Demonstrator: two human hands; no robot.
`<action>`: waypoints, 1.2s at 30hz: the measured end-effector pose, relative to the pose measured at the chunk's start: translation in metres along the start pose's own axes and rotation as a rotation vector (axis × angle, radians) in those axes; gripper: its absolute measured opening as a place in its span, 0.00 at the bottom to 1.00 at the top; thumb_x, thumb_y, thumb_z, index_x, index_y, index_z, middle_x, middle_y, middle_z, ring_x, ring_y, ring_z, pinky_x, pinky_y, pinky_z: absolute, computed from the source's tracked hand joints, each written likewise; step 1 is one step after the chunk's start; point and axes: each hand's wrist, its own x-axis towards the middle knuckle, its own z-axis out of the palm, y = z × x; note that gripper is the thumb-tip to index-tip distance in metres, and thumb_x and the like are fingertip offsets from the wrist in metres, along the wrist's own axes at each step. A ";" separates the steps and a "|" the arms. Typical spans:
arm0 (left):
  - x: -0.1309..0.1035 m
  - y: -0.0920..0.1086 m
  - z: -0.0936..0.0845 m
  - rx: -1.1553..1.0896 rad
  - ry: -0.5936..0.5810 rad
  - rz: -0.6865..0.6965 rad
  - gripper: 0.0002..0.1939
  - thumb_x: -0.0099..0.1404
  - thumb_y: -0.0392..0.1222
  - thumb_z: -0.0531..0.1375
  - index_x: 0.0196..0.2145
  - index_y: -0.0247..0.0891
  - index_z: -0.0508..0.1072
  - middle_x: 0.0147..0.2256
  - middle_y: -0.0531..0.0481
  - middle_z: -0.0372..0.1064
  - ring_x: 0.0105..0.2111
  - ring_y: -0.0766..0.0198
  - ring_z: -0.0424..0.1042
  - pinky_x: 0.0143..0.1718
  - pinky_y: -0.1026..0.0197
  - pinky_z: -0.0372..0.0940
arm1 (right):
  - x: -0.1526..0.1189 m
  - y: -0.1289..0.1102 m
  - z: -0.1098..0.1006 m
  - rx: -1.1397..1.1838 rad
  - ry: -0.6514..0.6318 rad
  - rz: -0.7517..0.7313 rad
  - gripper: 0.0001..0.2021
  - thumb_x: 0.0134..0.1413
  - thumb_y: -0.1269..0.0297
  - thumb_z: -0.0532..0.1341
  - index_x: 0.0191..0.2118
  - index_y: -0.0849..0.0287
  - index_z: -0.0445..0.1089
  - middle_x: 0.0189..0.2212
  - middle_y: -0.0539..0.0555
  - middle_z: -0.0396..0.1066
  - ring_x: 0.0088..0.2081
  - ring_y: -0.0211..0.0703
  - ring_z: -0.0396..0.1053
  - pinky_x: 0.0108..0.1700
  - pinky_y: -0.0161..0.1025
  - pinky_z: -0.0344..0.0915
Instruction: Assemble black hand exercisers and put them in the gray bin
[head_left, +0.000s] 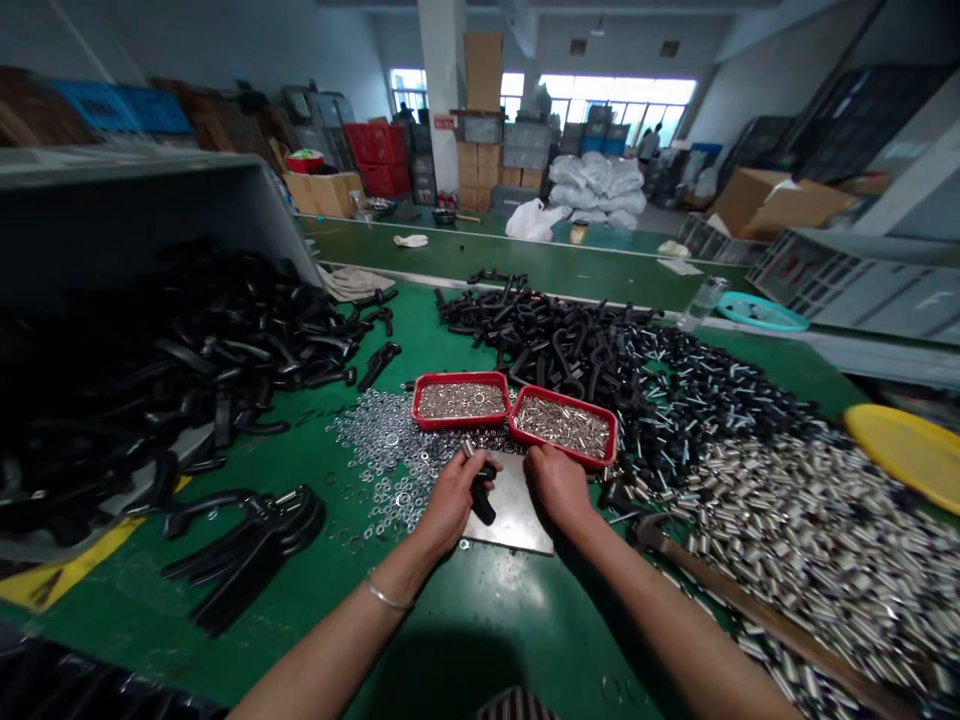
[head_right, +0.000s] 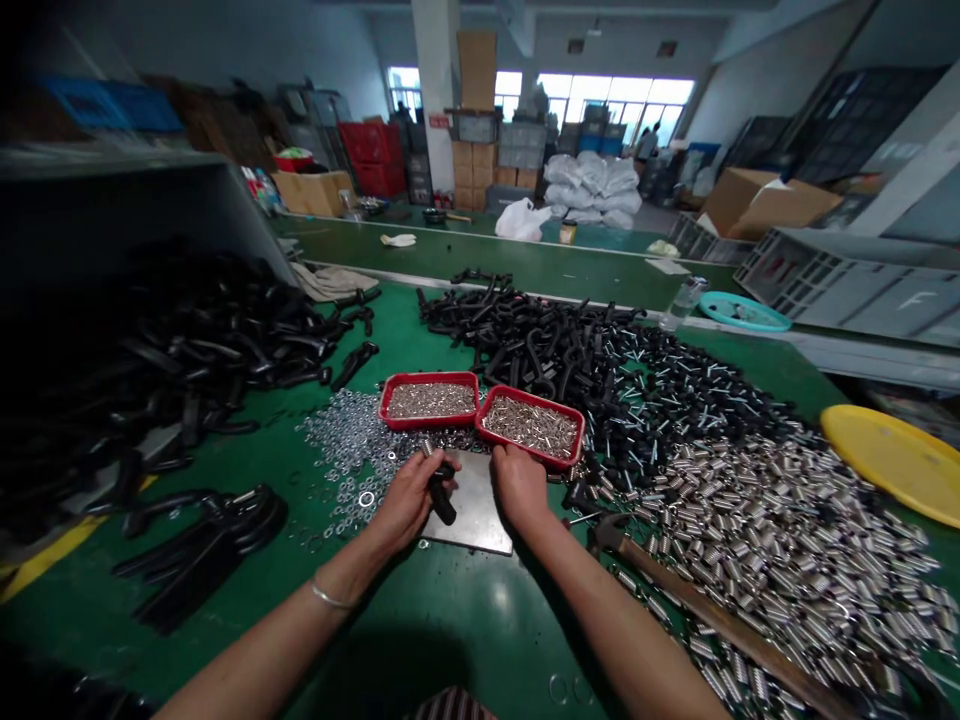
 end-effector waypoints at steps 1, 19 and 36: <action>0.000 0.003 -0.003 0.050 0.017 0.029 0.20 0.64 0.57 0.62 0.39 0.36 0.71 0.39 0.46 0.73 0.33 0.65 0.70 0.36 0.63 0.64 | -0.006 0.001 -0.002 0.018 0.012 -0.028 0.08 0.65 0.67 0.54 0.38 0.58 0.71 0.43 0.63 0.72 0.47 0.53 0.70 0.45 0.44 0.66; -0.015 -0.005 0.039 0.630 -0.041 0.366 0.10 0.71 0.49 0.54 0.36 0.41 0.67 0.36 0.49 0.66 0.39 0.58 0.65 0.46 0.57 0.58 | -0.055 -0.011 -0.018 1.769 -0.275 0.393 0.17 0.50 0.52 0.71 0.37 0.59 0.71 0.31 0.53 0.74 0.26 0.34 0.68 0.27 0.32 0.67; 0.001 -0.015 0.041 -0.083 -0.047 -0.120 0.19 0.58 0.54 0.68 0.36 0.37 0.69 0.32 0.52 0.70 0.30 0.66 0.69 0.32 0.64 0.66 | -0.071 0.030 -0.033 0.392 0.013 -0.202 0.22 0.66 0.56 0.56 0.63 0.49 0.62 0.52 0.56 0.74 0.49 0.50 0.73 0.50 0.43 0.68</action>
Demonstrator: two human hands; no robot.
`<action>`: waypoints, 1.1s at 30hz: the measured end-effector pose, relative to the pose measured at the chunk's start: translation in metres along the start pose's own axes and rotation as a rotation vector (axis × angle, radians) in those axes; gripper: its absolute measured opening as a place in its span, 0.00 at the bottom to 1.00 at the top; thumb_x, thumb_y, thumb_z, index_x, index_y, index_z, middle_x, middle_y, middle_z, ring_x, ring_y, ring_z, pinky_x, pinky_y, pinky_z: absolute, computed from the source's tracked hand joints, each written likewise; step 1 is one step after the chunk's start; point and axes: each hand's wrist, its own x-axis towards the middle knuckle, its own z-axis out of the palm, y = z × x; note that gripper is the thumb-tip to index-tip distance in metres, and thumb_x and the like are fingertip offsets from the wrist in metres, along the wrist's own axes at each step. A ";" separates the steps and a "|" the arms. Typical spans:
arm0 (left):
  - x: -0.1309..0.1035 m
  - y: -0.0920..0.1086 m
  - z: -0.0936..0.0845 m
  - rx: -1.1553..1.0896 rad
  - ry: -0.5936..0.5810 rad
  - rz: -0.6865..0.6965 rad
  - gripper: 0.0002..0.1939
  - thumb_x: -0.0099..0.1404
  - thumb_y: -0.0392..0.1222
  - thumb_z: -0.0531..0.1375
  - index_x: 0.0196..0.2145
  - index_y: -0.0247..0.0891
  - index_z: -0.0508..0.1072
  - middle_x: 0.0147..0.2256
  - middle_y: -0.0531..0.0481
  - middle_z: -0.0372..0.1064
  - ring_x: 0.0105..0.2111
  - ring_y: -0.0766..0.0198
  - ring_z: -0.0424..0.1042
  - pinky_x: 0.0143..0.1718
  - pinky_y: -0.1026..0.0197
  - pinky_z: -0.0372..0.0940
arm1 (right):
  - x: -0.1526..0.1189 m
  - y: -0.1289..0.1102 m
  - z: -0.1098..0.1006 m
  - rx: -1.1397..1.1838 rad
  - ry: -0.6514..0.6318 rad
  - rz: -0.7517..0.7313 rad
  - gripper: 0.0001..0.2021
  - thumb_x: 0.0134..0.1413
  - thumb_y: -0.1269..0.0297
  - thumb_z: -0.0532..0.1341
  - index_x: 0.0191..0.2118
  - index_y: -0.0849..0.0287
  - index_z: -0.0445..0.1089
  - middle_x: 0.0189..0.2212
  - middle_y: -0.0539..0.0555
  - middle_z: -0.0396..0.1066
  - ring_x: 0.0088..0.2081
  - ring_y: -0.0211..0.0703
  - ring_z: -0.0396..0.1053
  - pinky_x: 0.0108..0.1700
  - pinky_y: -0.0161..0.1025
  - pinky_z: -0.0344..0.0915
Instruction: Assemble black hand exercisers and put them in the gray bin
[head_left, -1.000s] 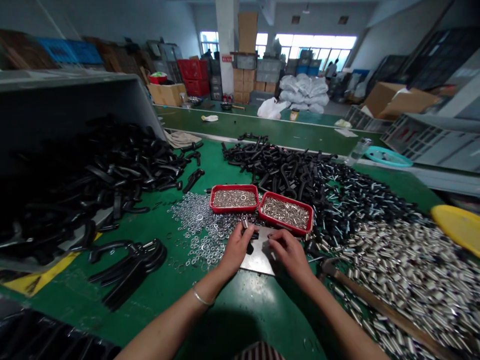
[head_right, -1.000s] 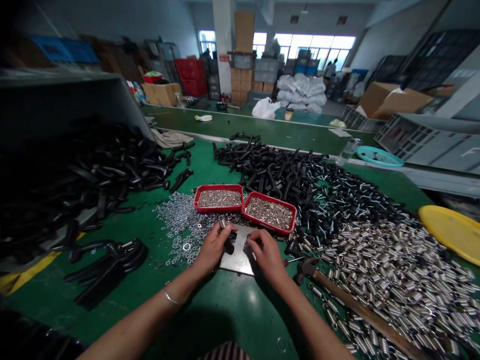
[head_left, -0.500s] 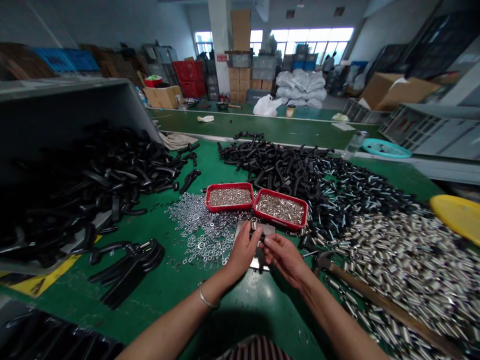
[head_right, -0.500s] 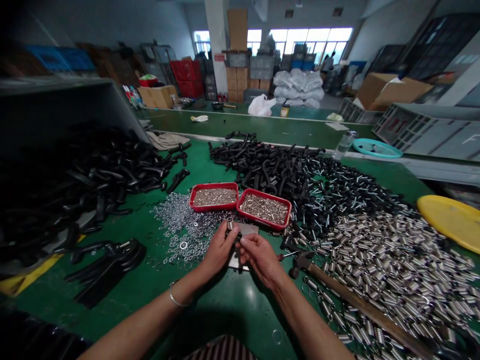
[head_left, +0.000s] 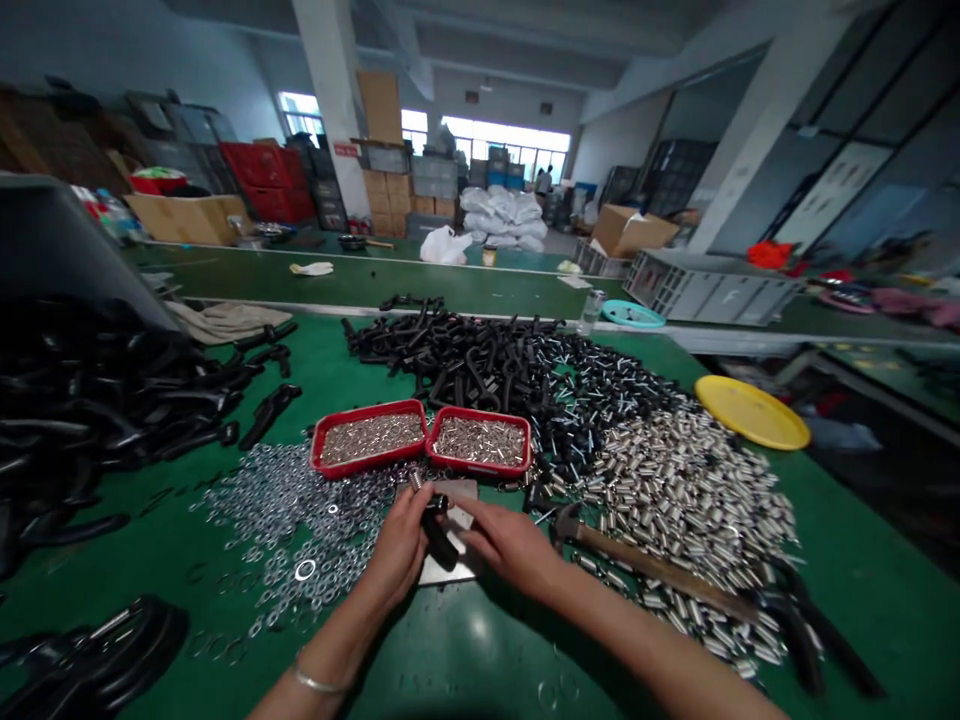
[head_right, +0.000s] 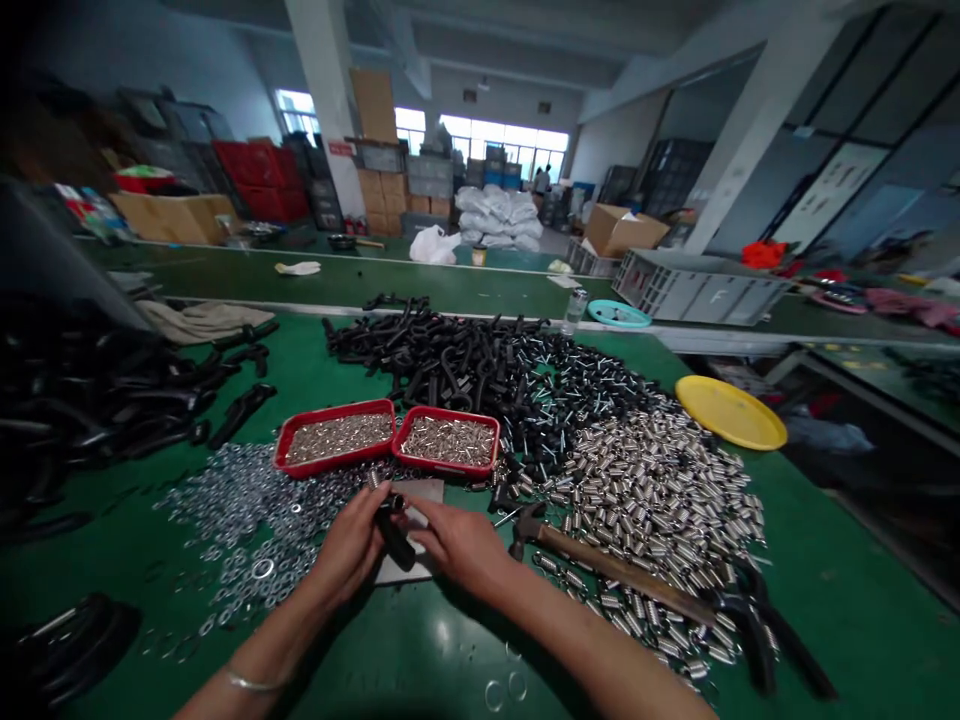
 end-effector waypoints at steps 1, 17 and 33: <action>0.006 -0.003 -0.003 -0.060 0.000 -0.022 0.19 0.58 0.52 0.68 0.36 0.37 0.68 0.32 0.52 0.69 0.29 0.67 0.68 0.31 0.64 0.66 | -0.004 0.012 -0.013 -0.064 0.021 0.036 0.20 0.67 0.56 0.56 0.62 0.50 0.63 0.52 0.55 0.74 0.49 0.48 0.73 0.50 0.42 0.67; 0.014 -0.014 -0.032 -0.228 -0.144 -0.111 0.17 0.60 0.48 0.69 0.35 0.35 0.67 0.29 0.51 0.68 0.25 0.70 0.66 0.31 0.62 0.67 | -0.010 0.144 -0.148 -0.759 0.257 0.509 0.06 0.61 0.71 0.54 0.40 0.62 0.68 0.38 0.66 0.70 0.39 0.54 0.68 0.38 0.43 0.60; -0.027 0.021 -0.003 0.294 -0.154 0.068 0.21 0.65 0.59 0.60 0.40 0.37 0.70 0.35 0.52 0.69 0.30 0.66 0.69 0.34 0.64 0.65 | -0.001 -0.033 -0.013 0.143 0.101 -0.062 0.07 0.65 0.62 0.57 0.46 0.54 0.67 0.41 0.56 0.73 0.44 0.50 0.72 0.48 0.47 0.68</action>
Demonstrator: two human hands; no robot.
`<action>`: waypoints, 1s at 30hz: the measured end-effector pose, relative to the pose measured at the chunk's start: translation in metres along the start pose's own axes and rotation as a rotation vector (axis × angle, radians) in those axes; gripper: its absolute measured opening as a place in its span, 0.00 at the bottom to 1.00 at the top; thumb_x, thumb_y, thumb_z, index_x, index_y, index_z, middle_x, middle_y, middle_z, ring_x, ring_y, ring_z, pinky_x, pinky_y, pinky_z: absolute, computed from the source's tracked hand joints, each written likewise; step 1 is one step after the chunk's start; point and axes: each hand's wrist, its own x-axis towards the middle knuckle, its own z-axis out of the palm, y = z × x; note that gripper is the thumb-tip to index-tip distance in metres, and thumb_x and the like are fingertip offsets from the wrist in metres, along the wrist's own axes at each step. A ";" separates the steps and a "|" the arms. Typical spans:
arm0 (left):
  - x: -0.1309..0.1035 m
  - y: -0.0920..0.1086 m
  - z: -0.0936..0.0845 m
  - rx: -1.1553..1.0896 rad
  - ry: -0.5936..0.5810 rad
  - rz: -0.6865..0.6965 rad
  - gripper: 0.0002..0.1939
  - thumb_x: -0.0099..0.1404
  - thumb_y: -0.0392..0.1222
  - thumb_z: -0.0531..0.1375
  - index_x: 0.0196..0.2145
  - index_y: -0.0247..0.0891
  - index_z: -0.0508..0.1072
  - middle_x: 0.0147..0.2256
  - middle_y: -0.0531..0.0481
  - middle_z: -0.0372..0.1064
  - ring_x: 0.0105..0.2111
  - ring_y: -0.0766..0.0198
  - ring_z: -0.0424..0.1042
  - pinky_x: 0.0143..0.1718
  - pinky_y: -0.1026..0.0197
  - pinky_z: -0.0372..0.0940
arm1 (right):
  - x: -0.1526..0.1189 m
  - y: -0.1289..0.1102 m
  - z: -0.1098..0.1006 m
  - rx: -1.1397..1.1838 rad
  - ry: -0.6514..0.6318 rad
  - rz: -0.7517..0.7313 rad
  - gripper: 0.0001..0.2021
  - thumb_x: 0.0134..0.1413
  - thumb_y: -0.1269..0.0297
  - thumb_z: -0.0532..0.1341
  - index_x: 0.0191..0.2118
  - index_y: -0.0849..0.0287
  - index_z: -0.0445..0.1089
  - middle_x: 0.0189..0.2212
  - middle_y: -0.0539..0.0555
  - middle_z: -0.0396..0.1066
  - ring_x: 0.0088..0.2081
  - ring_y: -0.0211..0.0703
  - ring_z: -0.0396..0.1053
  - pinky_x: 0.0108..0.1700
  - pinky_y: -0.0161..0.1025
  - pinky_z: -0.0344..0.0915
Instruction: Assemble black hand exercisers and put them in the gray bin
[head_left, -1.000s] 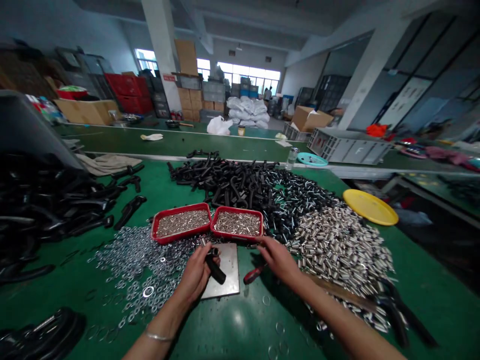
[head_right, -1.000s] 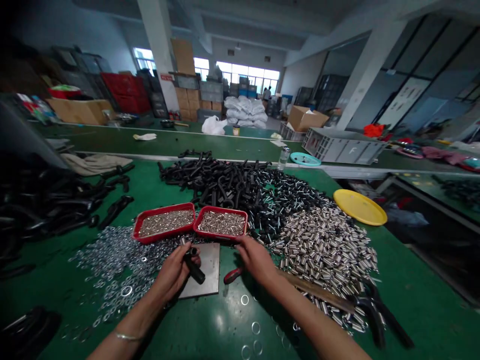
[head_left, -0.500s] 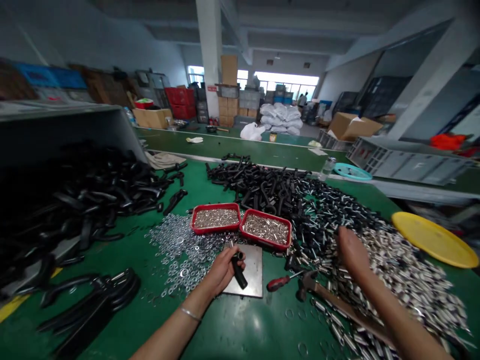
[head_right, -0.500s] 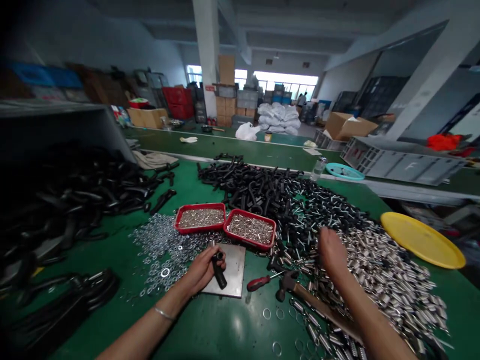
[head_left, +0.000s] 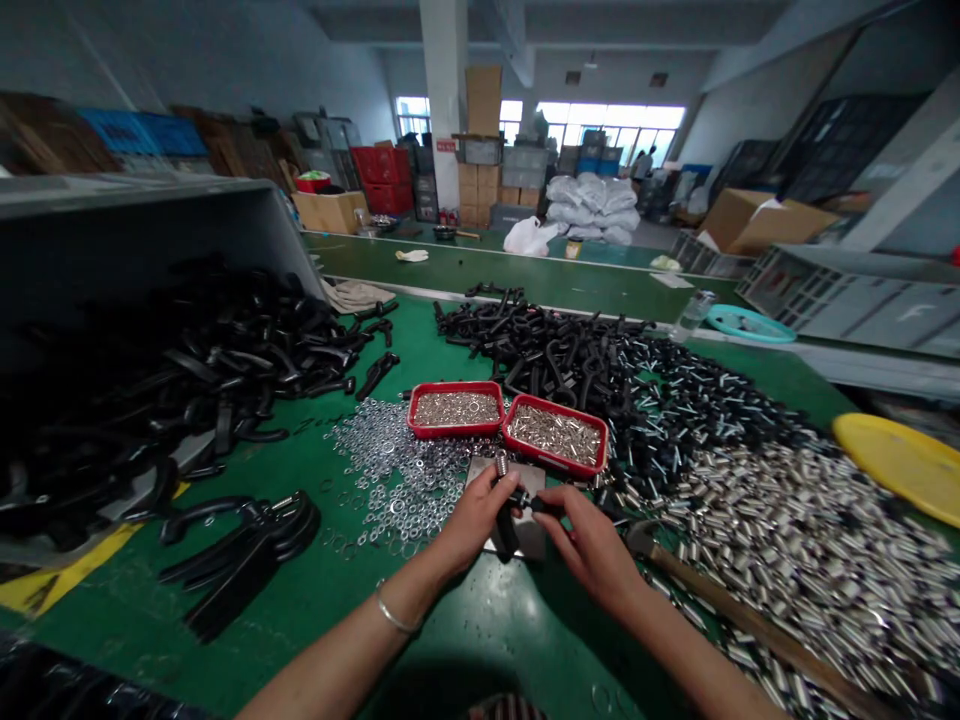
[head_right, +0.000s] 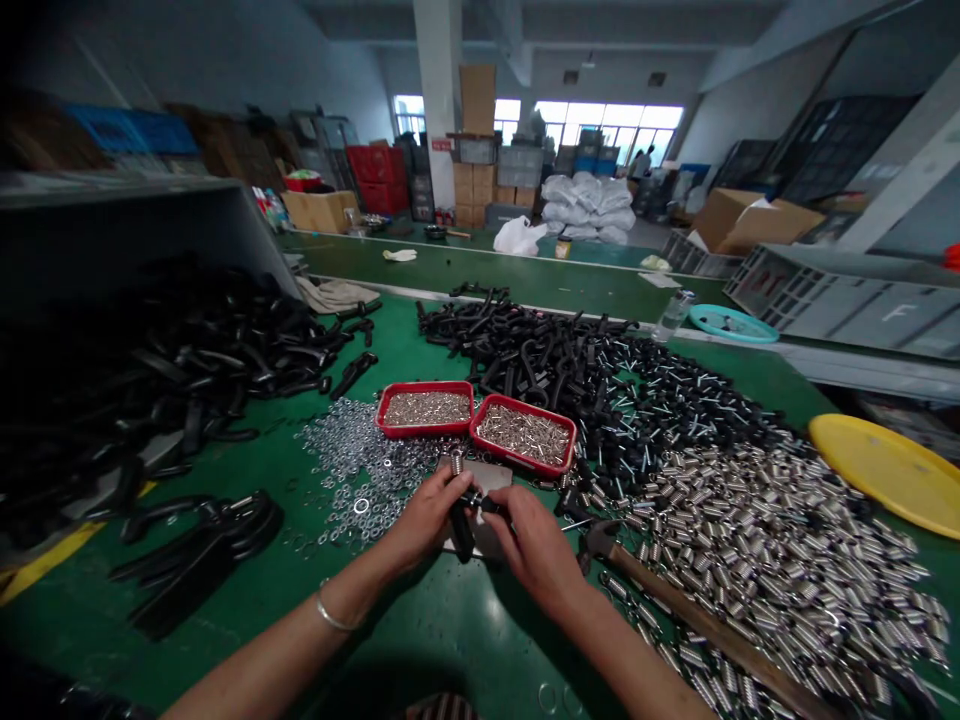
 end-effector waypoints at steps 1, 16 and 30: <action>-0.001 0.001 -0.001 0.017 0.006 0.004 0.21 0.65 0.59 0.59 0.40 0.37 0.69 0.34 0.52 0.69 0.31 0.66 0.69 0.35 0.63 0.65 | 0.000 0.000 0.003 0.011 -0.002 -0.001 0.07 0.65 0.62 0.57 0.45 0.55 0.67 0.40 0.56 0.73 0.44 0.50 0.72 0.48 0.47 0.68; 0.005 0.014 -0.003 0.647 0.098 0.360 0.12 0.70 0.49 0.53 0.34 0.39 0.64 0.30 0.53 0.65 0.33 0.63 0.65 0.38 0.60 0.59 | 0.013 -0.012 0.025 0.742 -0.110 0.456 0.21 0.60 0.41 0.58 0.34 0.57 0.63 0.24 0.48 0.68 0.21 0.35 0.63 0.24 0.34 0.63; 0.007 -0.005 -0.023 0.542 0.046 0.310 0.15 0.72 0.51 0.51 0.38 0.38 0.69 0.35 0.50 0.70 0.36 0.61 0.69 0.42 0.59 0.62 | 0.013 0.006 0.033 0.471 -0.317 0.388 0.30 0.63 0.36 0.45 0.35 0.59 0.68 0.25 0.54 0.71 0.22 0.39 0.65 0.25 0.37 0.61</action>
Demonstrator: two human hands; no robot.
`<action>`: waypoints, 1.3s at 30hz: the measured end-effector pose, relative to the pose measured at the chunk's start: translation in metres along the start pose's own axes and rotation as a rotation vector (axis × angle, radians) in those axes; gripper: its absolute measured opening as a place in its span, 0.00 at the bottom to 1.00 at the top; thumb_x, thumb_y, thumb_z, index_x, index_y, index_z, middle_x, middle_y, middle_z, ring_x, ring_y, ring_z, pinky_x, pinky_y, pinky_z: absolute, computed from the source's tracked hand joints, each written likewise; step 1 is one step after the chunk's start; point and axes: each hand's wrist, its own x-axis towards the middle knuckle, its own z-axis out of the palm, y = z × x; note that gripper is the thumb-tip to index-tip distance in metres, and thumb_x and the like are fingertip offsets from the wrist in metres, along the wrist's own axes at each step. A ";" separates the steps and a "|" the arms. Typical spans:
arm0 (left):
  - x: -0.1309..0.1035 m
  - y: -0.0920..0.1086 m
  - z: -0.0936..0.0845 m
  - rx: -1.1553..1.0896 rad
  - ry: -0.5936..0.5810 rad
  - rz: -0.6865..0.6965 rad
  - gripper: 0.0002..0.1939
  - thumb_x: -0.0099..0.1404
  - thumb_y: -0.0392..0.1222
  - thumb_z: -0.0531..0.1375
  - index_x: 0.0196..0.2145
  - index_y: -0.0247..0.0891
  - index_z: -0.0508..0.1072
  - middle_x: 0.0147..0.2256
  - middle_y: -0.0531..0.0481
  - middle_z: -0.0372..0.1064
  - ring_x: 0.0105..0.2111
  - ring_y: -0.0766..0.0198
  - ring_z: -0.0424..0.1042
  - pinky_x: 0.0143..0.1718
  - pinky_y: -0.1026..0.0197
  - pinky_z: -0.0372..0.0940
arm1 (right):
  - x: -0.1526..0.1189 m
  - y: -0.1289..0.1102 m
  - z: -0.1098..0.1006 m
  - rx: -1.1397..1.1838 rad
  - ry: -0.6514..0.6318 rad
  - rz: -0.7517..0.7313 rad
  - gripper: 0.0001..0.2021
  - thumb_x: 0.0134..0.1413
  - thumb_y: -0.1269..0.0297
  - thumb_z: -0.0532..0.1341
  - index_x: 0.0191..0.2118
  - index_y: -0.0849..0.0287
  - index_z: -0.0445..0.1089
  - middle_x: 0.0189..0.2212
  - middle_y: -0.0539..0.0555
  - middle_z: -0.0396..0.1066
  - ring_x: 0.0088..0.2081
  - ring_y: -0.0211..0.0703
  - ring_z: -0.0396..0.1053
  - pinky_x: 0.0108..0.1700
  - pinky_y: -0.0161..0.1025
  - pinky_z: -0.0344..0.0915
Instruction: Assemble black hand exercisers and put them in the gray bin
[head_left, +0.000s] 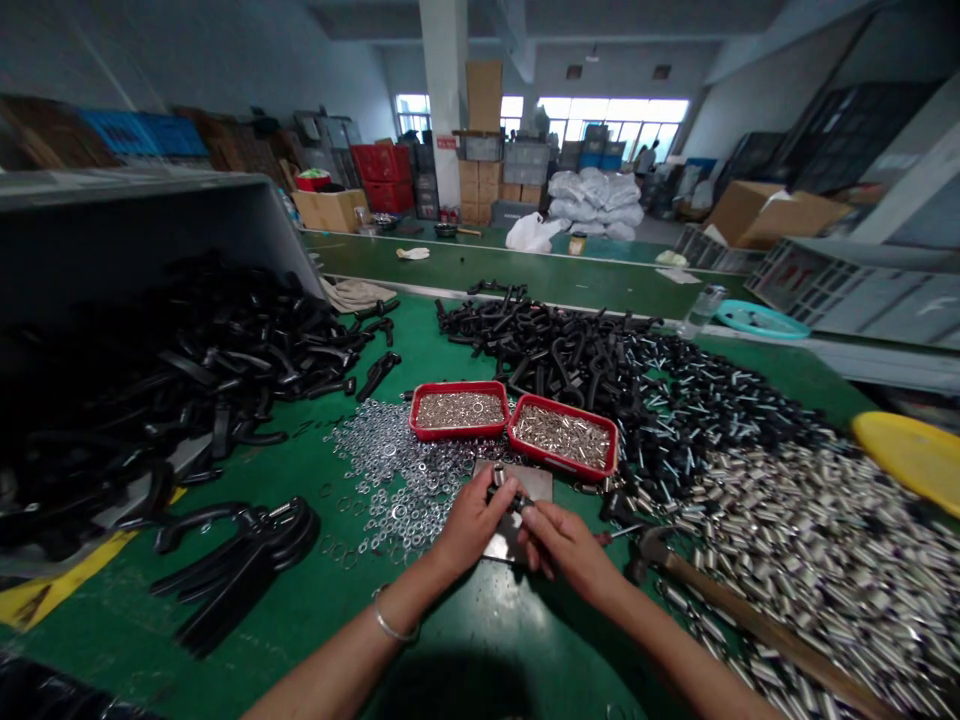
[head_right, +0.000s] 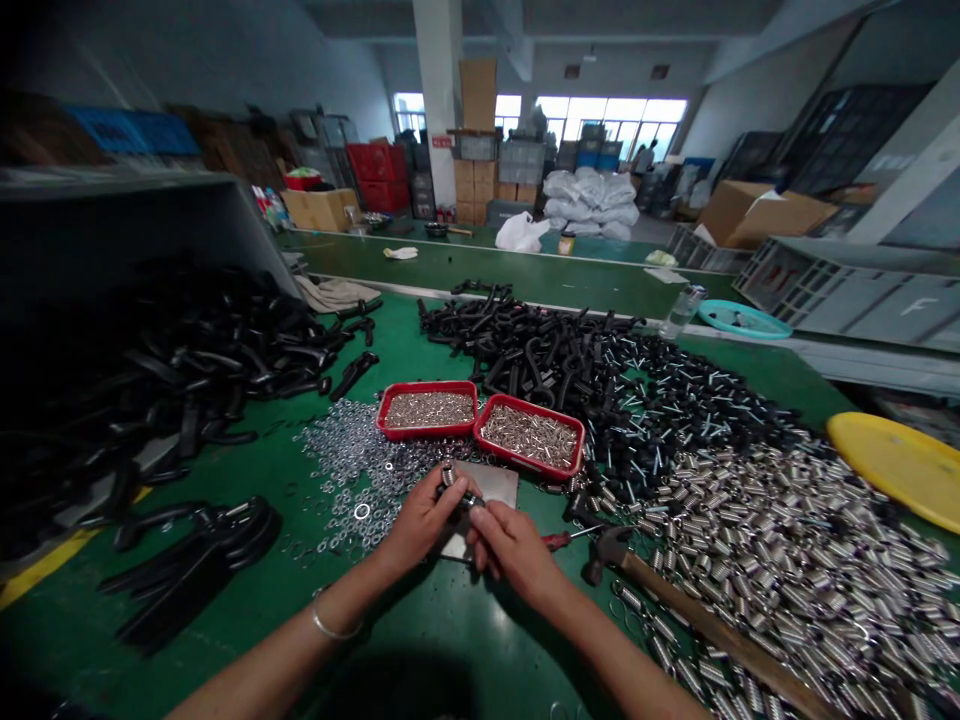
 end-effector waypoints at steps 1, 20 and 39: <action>-0.002 0.000 0.000 0.031 -0.022 0.016 0.15 0.72 0.51 0.52 0.37 0.38 0.70 0.34 0.50 0.70 0.36 0.61 0.69 0.42 0.59 0.62 | -0.001 0.001 0.002 0.093 -0.158 0.085 0.34 0.64 0.36 0.36 0.34 0.59 0.67 0.21 0.52 0.69 0.17 0.38 0.61 0.22 0.36 0.59; 0.004 0.001 0.012 0.193 -0.061 0.148 0.11 0.72 0.46 0.50 0.38 0.39 0.67 0.39 0.45 0.67 0.43 0.57 0.67 0.49 0.54 0.61 | -0.002 0.019 0.001 0.374 -0.203 0.156 0.32 0.64 0.36 0.39 0.33 0.59 0.66 0.16 0.45 0.61 0.13 0.33 0.50 0.18 0.33 0.51; 0.013 -0.012 0.015 0.475 -0.201 0.075 0.10 0.72 0.44 0.48 0.39 0.39 0.66 0.41 0.44 0.67 0.42 0.56 0.68 0.48 0.53 0.62 | -0.004 0.022 0.010 0.165 0.091 0.062 0.15 0.65 0.48 0.53 0.39 0.56 0.62 0.23 0.46 0.70 0.16 0.34 0.58 0.20 0.32 0.55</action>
